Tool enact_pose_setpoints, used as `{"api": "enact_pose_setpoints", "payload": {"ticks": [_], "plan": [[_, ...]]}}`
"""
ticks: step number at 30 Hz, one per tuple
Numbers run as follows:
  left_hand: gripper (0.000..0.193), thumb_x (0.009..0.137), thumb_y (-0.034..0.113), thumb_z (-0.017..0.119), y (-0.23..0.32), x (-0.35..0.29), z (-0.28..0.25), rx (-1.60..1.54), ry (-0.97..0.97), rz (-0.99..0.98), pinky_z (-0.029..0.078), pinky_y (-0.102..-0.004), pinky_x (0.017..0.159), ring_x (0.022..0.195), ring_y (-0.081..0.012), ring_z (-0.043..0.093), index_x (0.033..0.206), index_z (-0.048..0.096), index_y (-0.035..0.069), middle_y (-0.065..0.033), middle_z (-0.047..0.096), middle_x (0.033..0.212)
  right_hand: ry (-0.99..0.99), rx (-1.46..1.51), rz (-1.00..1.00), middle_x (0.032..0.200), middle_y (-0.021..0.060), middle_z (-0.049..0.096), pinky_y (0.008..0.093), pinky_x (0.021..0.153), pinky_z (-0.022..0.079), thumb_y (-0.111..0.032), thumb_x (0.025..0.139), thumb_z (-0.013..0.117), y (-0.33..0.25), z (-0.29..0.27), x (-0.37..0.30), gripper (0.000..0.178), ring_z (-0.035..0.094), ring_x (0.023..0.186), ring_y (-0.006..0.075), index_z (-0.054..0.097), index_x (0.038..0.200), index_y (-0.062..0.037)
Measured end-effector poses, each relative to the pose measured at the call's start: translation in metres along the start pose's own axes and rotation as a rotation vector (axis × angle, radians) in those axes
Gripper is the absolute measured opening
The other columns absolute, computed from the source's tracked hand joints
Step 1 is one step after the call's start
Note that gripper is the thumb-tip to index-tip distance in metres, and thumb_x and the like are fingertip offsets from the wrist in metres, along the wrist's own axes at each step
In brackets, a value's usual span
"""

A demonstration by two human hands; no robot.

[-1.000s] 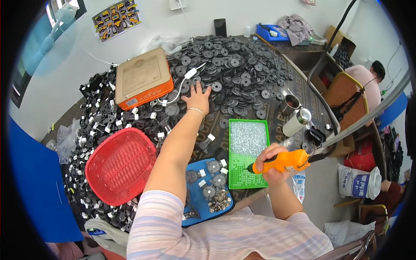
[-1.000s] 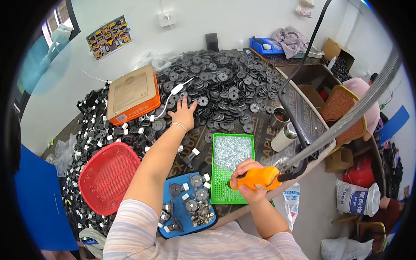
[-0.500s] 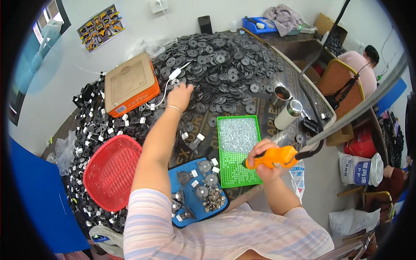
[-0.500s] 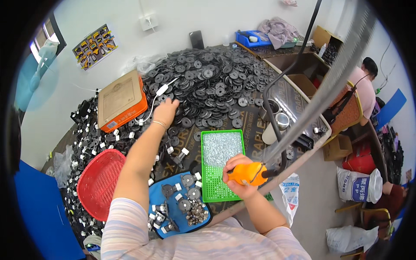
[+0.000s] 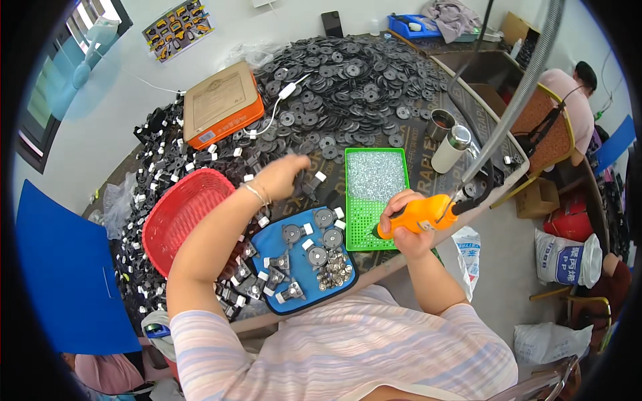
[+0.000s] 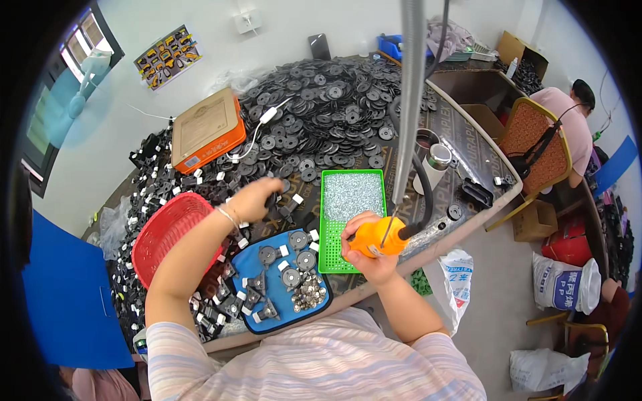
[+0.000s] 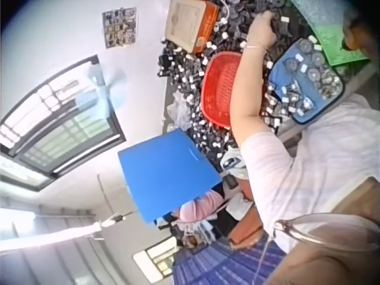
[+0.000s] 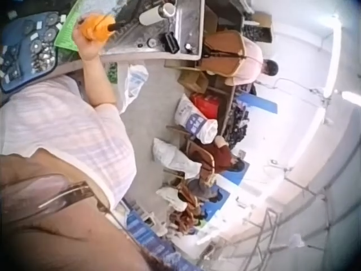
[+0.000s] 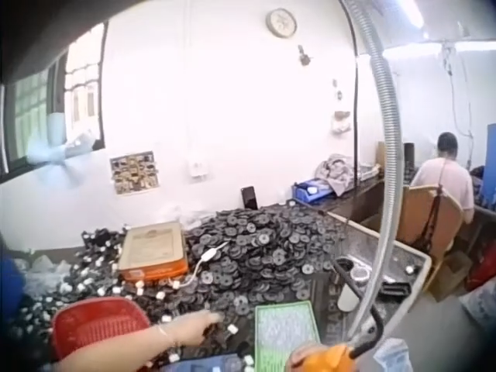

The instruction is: The person is assembling small mechanical/electronic components using an electric screwdriver.

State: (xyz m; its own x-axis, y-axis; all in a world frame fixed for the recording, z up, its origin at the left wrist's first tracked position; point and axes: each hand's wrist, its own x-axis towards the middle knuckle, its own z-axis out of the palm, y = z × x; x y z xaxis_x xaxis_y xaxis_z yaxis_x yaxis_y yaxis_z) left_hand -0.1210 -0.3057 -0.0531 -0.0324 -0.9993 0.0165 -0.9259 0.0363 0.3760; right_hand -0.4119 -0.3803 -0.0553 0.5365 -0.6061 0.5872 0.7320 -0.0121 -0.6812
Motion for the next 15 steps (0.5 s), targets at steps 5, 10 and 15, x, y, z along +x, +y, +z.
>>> {"api": "enact_pose_setpoints", "payload": {"ticks": [5,10,15], "plan": [[0.043,0.069,-0.005,0.055,0.020,-0.044,0.021,0.120,-0.197,-0.162,0.047,-0.0438,0.079,0.094,-0.0392,0.057,0.109,0.051,0.011,-0.0182,0.053,0.099,0.022,-0.017,0.062,0.090,0.0135,0.050,0.0296,0.056,0.046,-0.011,0.072,0.067,-0.003,0.012,-0.007,0.033,0.055,0.062,0.0210,0.049,0.097,0.0027],[0.053,0.066,-0.007,0.056,0.020,-0.069,0.021,0.050,-0.245,-0.218,0.045,-0.0398,0.087,0.104,-0.0382,0.053,0.116,0.052,0.010,-0.0185,0.050,0.115,0.006,-0.034,0.073,0.090,0.0140,0.050,0.0293,0.057,0.046,-0.014,0.073,0.067,-0.006,0.020,-0.013,0.035,0.055,0.062,0.0204,0.049,0.097,0.0029],[0.057,0.066,-0.008,0.062,0.031,-0.097,0.010,-0.019,0.097,-0.164,0.043,-0.0371,0.096,0.114,-0.0388,0.048,0.119,0.049,0.007,-0.0175,0.044,0.127,0.011,-0.075,0.043,0.089,0.0134,0.050,0.0287,0.058,0.046,-0.019,0.074,0.070,-0.010,0.025,-0.012,0.038,0.055,0.064,0.0202,0.049,0.098,0.0021]]}}
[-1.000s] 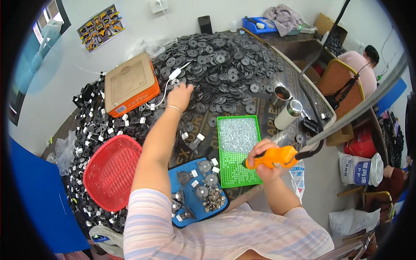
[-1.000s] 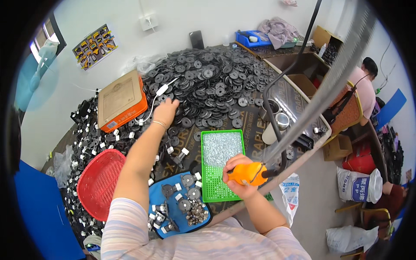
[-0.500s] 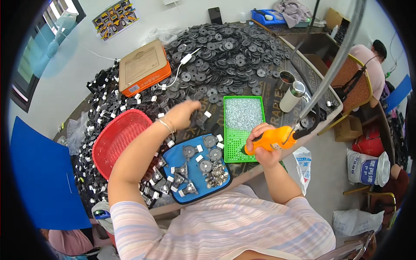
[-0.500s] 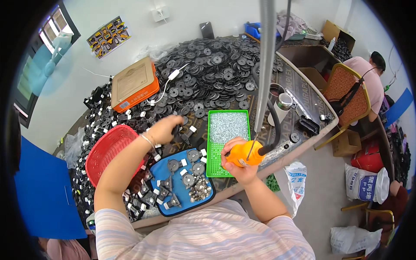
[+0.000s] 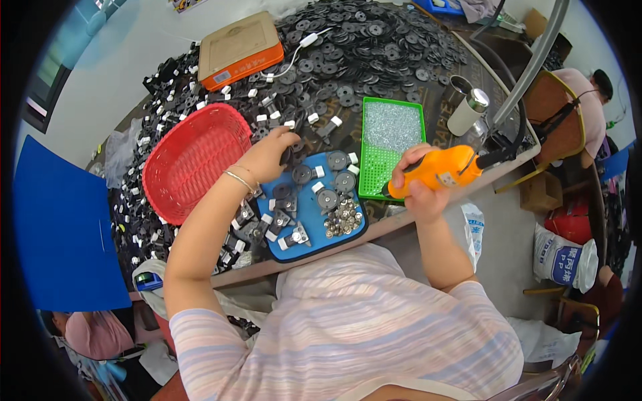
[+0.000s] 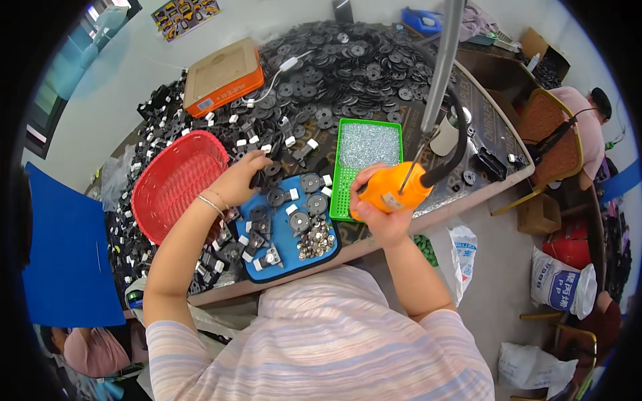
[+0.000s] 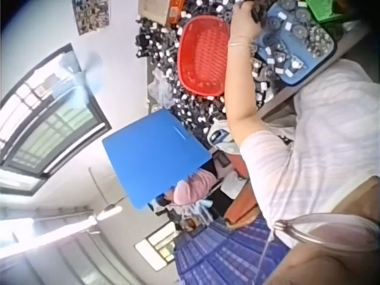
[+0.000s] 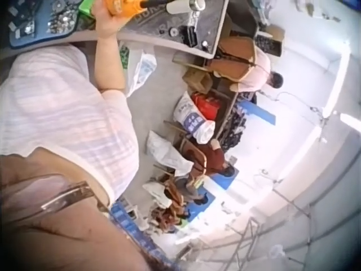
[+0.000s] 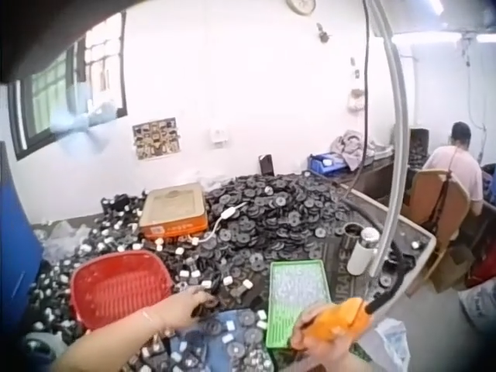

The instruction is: The person is assembling small mechanical/electronic components using an electric screwdriver.

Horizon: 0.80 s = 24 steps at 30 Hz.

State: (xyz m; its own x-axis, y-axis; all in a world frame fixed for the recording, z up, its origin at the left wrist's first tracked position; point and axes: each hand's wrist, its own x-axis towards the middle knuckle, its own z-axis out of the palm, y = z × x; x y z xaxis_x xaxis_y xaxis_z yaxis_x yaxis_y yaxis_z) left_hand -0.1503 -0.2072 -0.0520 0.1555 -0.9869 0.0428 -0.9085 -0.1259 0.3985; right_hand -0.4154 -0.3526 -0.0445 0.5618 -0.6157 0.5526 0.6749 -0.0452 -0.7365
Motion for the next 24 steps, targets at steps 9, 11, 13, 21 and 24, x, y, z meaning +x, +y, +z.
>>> {"api": "enact_pose_setpoints", "payload": {"ticks": [9,11,13,21,24], "plan": [[0.064,0.074,-0.012,0.048,-0.003,-0.019,0.013,0.118,-0.020,-0.264,0.046,-0.0403,0.088,0.109,-0.0375,0.053,0.135,0.036,0.003,-0.0226,0.049,0.120,0.048,0.154,-0.038,0.090,0.0133,0.055,0.0284,0.059,0.047,-0.007,0.075,0.066,0.004,0.001,0.005,0.033,0.057,0.065,0.0190,0.049,0.103,0.0019],[0.081,0.068,-0.011,0.064,0.002,-0.018,0.010,0.129,-0.090,-0.334,0.044,-0.0383,0.094,0.112,-0.0370,0.050,0.139,0.029,0.007,-0.0210,0.048,0.122,0.039,0.139,-0.048,0.091,0.0136,0.055,0.0285,0.060,0.047,-0.008,0.076,0.066,0.001,0.002,0.005,0.034,0.057,0.066,0.0191,0.049,0.103,0.0022],[0.079,0.070,-0.009,0.063,0.005,-0.022,0.008,0.104,-0.058,-0.306,0.044,-0.0388,0.093,0.113,-0.0368,0.050,0.139,0.029,0.007,-0.0202,0.047,0.124,0.032,0.122,-0.059,0.091,0.0138,0.055,0.0286,0.060,0.047,-0.008,0.076,0.066,0.000,0.001,0.004,0.035,0.057,0.066,0.0192,0.049,0.104,0.0025],[0.073,0.073,-0.002,0.065,0.021,-0.042,0.000,0.028,0.026,-0.265,0.047,-0.0397,0.085,0.104,-0.0359,0.054,0.137,0.033,0.009,-0.0174,0.048,0.118,0.036,0.138,-0.048,0.092,0.0146,0.054,0.0295,0.063,0.047,-0.007,0.077,0.064,0.000,-0.004,0.006,0.034,0.057,0.067,0.0203,0.049,0.105,0.0029],[0.069,0.068,0.005,0.074,0.029,-0.054,0.006,-0.265,0.073,-0.302,0.047,-0.0359,0.078,0.088,-0.0271,0.057,0.129,0.044,0.009,-0.0123,0.056,0.097,0.037,0.130,-0.058,0.093,0.0148,0.054,0.0296,0.063,0.047,-0.007,0.077,0.064,-0.001,-0.004,0.004,0.033,0.057,0.067,0.0205,0.049,0.104,0.0031]]}}
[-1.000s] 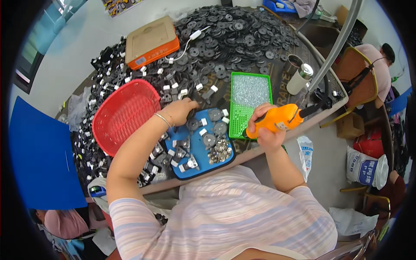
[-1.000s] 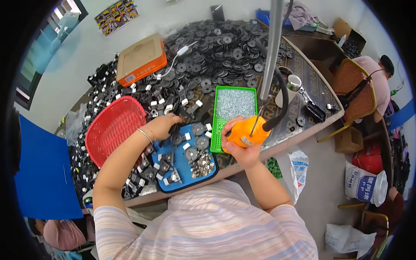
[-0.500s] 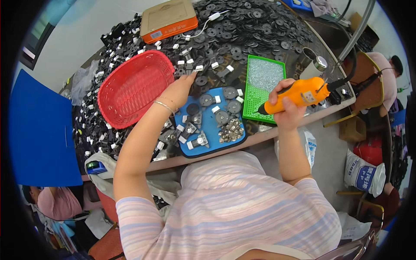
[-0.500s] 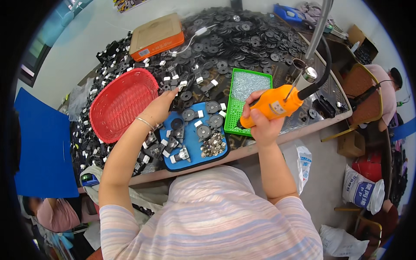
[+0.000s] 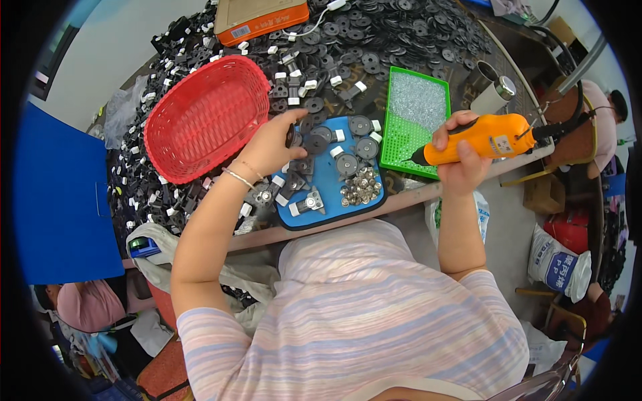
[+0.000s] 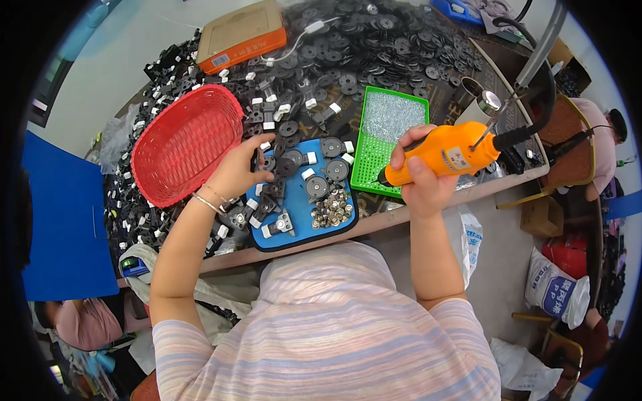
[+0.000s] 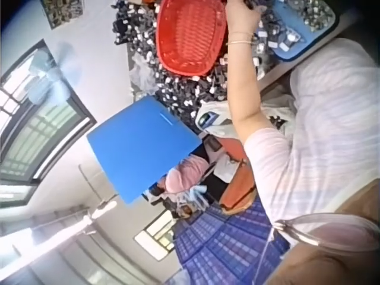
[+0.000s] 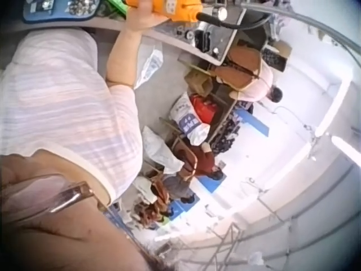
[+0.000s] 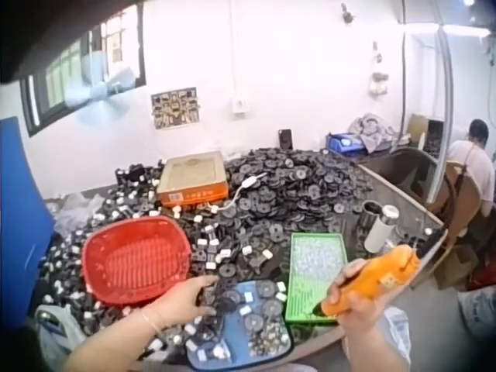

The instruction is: The person is assembling small mechanical/electronic components using an electric screwdriver.

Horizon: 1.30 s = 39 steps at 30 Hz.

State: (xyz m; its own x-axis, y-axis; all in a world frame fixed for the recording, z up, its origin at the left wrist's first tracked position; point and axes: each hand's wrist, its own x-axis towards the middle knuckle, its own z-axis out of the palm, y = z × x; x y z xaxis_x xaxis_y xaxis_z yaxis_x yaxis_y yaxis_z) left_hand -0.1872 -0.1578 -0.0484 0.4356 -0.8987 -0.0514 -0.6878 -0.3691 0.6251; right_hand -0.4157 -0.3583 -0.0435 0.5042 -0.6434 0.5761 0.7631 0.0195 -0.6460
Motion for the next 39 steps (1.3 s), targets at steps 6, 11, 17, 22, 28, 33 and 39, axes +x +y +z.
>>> {"api": "enact_pose_setpoints", "payload": {"ticks": [6,11,17,22,28,33,39], "plan": [[0.066,0.061,0.005,0.080,-0.006,-0.012,0.013,-0.161,-0.039,-0.198,0.046,-0.0305,0.072,0.077,-0.0162,0.053,0.119,0.051,0.008,-0.0039,0.055,0.082,-0.026,0.020,0.018,0.096,0.0146,0.054,0.0296,0.064,0.047,-0.005,0.077,0.063,-0.001,0.001,-0.003,0.033,0.057,0.069,0.0204,0.049,0.106,0.0034],[0.069,0.060,0.002,0.079,-0.037,-0.014,0.035,-0.296,0.038,-0.061,0.047,-0.0278,0.069,0.076,-0.0138,0.056,0.121,0.048,0.008,-0.0067,0.053,0.090,-0.048,0.026,0.022,0.096,0.0147,0.053,0.0297,0.065,0.046,-0.006,0.077,0.063,0.000,0.003,-0.004,0.033,0.057,0.070,0.0205,0.050,0.107,0.0036],[0.069,0.060,0.000,0.077,-0.013,-0.027,0.022,-0.233,-0.101,-0.232,0.049,-0.0273,0.063,0.067,-0.0141,0.057,0.123,0.048,0.003,-0.0097,0.055,0.098,-0.041,-0.002,0.031,0.096,0.0145,0.053,0.0296,0.065,0.046,-0.008,0.077,0.064,-0.001,0.004,-0.004,0.034,0.057,0.070,0.0207,0.050,0.106,0.0036],[0.061,0.062,-0.004,0.073,-0.016,-0.030,0.014,-0.242,-0.115,-0.273,0.049,-0.0270,0.064,0.066,-0.0132,0.056,0.119,0.053,0.003,-0.0085,0.055,0.096,-0.031,-0.008,0.028,0.096,0.0144,0.053,0.0295,0.065,0.046,-0.008,0.077,0.065,0.001,0.006,-0.003,0.034,0.057,0.069,0.0205,0.050,0.106,0.0036],[0.045,0.069,-0.009,0.067,-0.020,-0.030,0.016,-0.199,-0.149,-0.250,0.046,-0.0215,0.057,0.063,-0.0062,0.053,0.112,0.058,0.004,-0.0018,0.055,0.080,-0.024,-0.020,0.039,0.095,0.0143,0.053,0.0292,0.064,0.046,-0.008,0.077,0.065,0.001,0.008,-0.003,0.035,0.057,0.069,0.0201,0.050,0.105,0.0037],[0.023,0.079,-0.007,0.059,-0.027,-0.026,0.021,-0.509,-0.027,-0.344,0.046,-0.0201,0.051,0.059,-0.0071,0.054,0.101,0.057,0.001,-0.0008,0.054,0.074,-0.026,-0.002,0.047,0.095,0.0145,0.054,0.0293,0.065,0.046,-0.007,0.077,0.066,0.002,0.008,-0.003,0.034,0.057,0.069,0.0202,0.051,0.105,0.0039],[0.024,0.082,0.002,0.057,-0.012,-0.026,0.028,-0.710,0.041,-0.475,0.047,-0.0217,0.046,0.062,-0.0104,0.061,0.105,0.052,-0.001,-0.0066,0.059,0.075,-0.035,-0.015,0.037,0.095,0.0143,0.054,0.0285,0.065,0.046,-0.008,0.077,0.067,0.004,0.009,-0.003,0.035,0.057,0.069,0.0196,0.051,0.106,0.0041]]}}
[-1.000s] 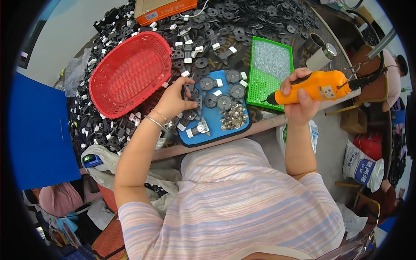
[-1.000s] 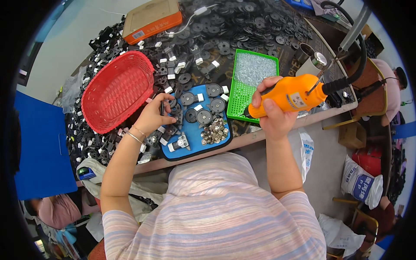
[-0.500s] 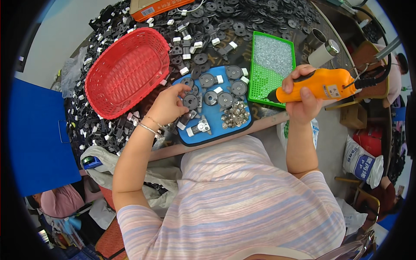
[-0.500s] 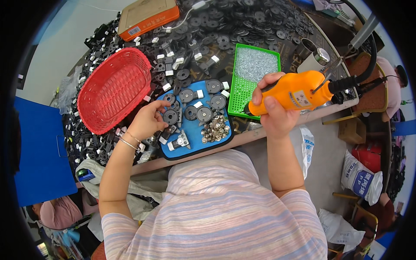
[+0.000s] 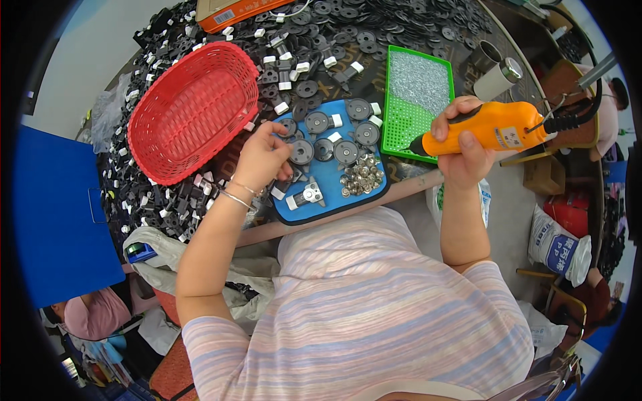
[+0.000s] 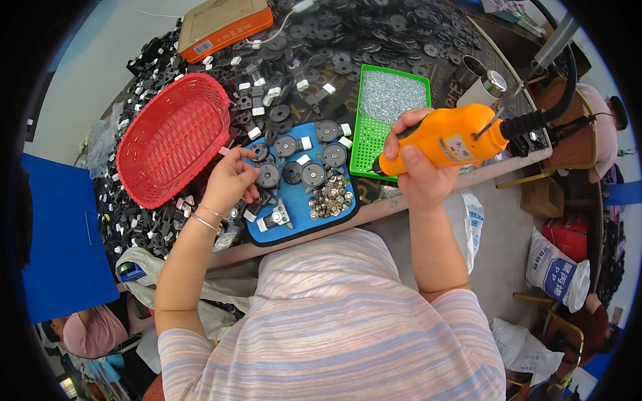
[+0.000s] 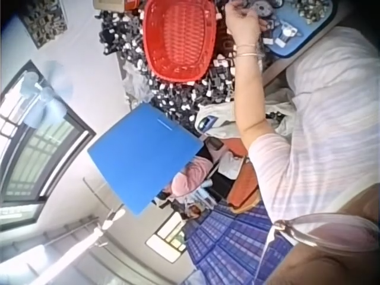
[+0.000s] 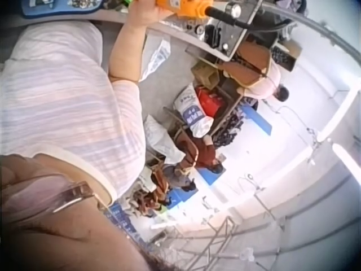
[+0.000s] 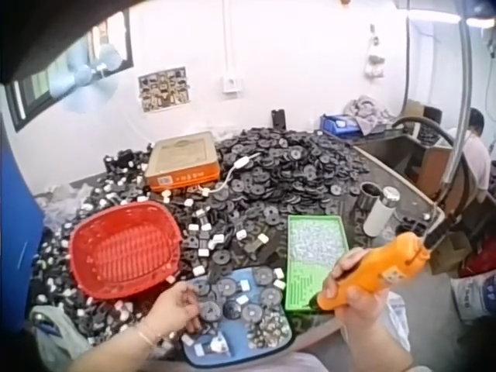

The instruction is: The person is assembling small mechanical/electronic components using an electric screwdriver.

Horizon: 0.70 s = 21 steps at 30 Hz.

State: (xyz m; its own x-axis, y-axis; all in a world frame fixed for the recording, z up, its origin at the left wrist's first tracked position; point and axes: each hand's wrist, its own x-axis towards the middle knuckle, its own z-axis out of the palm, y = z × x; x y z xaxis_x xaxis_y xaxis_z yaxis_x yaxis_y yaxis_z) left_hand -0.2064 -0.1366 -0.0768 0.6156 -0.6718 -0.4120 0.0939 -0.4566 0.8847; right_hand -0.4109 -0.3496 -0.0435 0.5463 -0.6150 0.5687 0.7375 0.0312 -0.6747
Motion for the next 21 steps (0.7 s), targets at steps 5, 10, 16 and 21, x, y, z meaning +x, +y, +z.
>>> {"api": "enact_pose_setpoints", "payload": {"ticks": [5,10,16,21], "plan": [[0.023,0.080,0.008,0.061,0.005,-0.008,0.005,0.624,0.146,0.306,0.048,-0.0328,0.052,0.056,-0.0246,0.061,0.099,0.054,-0.001,-0.0122,0.059,0.073,-0.009,0.001,-0.001,0.095,0.0142,0.054,0.0280,0.065,0.046,-0.008,0.077,0.066,-0.001,0.000,0.001,0.034,0.058,0.070,0.0193,0.051,0.106,0.0041],[0.036,0.068,0.007,0.065,0.011,-0.012,-0.003,0.719,0.048,0.636,0.044,-0.0365,0.078,0.093,-0.0295,0.057,0.103,0.059,0.007,-0.0124,0.059,0.100,-0.011,-0.004,-0.010,0.095,0.0140,0.054,0.0280,0.065,0.046,-0.008,0.077,0.066,-0.003,0.000,0.001,0.034,0.058,0.070,0.0192,0.051,0.106,0.0038],[0.049,0.061,0.009,0.069,0.010,-0.013,0.007,0.950,-0.109,0.626,0.031,-0.0388,0.094,0.110,-0.0265,0.046,0.109,0.059,0.011,-0.0063,0.055,0.109,-0.012,0.003,-0.012,0.095,0.0138,0.055,0.0283,0.065,0.046,-0.007,0.077,0.066,-0.004,-0.001,0.002,0.033,0.058,0.070,0.0193,0.051,0.105,0.0033],[0.042,0.062,0.015,0.069,0.004,-0.011,0.012,1.000,-0.027,0.676,0.032,-0.0413,0.090,0.101,-0.0257,0.051,0.103,0.062,0.009,-0.0064,0.057,0.101,-0.005,-0.013,-0.021,0.095,0.0140,0.055,0.0286,0.065,0.046,-0.007,0.077,0.066,-0.005,-0.001,0.000,0.033,0.057,0.070,0.0191,0.051,0.105,0.0032]]}}
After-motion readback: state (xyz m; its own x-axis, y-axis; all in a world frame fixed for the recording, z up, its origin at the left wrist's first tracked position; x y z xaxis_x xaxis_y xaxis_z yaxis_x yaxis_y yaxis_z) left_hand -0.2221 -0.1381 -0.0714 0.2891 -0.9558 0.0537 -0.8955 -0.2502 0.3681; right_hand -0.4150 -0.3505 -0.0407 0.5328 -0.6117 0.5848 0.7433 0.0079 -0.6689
